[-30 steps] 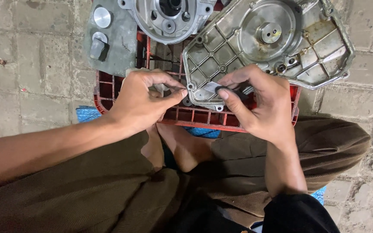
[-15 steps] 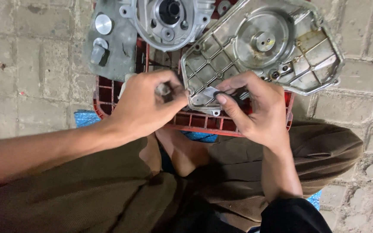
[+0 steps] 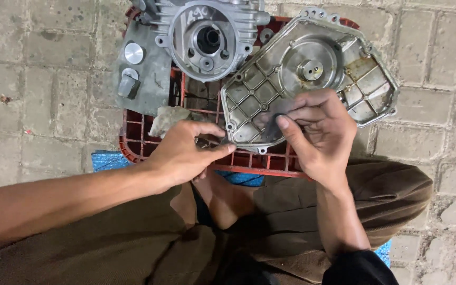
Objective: The person scrapes residue from the surface of a metal engine casing using a small metal tool. They wipe the scraped area with a cloth and continue scraping different sections of the casing. The person also scrapes a separate metal blade-like tool and wipes it with the cloth.
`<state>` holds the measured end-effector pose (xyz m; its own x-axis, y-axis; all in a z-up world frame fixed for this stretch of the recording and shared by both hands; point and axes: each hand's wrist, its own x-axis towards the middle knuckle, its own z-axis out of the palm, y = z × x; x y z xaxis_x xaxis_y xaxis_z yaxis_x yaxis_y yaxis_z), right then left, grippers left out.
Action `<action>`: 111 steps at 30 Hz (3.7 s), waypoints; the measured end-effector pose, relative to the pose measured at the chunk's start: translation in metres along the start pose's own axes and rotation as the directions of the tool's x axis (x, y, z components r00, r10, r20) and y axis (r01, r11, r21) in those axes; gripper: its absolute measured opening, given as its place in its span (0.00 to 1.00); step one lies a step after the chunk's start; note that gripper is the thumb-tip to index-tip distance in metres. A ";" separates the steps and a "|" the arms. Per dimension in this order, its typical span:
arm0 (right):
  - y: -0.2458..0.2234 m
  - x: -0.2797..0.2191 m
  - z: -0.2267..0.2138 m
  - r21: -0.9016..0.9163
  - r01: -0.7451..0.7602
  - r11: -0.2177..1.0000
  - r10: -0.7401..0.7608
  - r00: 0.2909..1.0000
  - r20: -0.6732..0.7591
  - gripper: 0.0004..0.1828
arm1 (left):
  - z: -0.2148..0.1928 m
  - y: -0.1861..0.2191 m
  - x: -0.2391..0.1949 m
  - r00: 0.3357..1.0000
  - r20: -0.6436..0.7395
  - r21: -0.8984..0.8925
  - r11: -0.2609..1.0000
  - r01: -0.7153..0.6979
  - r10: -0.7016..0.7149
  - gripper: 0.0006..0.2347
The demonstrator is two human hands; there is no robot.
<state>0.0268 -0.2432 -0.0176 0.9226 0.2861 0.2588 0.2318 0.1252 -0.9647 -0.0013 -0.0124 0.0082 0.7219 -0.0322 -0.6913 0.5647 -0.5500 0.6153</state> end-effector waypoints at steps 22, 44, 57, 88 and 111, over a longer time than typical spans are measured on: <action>-0.018 -0.029 -0.091 -0.064 0.319 0.945 -0.318 0.863 -0.394 0.03 | -0.026 0.089 -0.080 0.963 0.250 -0.133 0.981 0.141 -0.104 0.08; -0.025 -0.014 -0.069 0.074 0.331 0.941 -0.288 0.894 -0.343 0.11 | -0.066 0.162 -0.107 0.853 -0.081 0.330 0.821 -0.465 0.516 0.05; -0.018 -0.012 -0.009 0.555 0.127 0.822 0.017 0.969 -0.247 0.10 | -0.055 0.101 -0.073 0.169 -0.095 0.479 0.194 -0.856 0.981 0.11; 0.001 0.008 0.055 0.313 0.384 0.868 -0.081 0.734 -0.675 0.19 | 0.035 0.091 -0.034 0.037 -0.783 0.211 0.321 -0.923 0.621 0.12; -0.160 -0.040 0.055 -0.629 -0.027 0.777 -0.339 0.824 -0.455 0.12 | 0.056 0.046 0.000 -0.225 -0.452 0.359 -0.055 -0.932 0.863 0.21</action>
<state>-0.0638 -0.2226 0.1297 0.8213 -0.2387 0.5182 0.3491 -0.5082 -0.7874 0.0021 -0.0848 0.0154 0.5054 -0.0904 0.8581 -0.8474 -0.2393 0.4739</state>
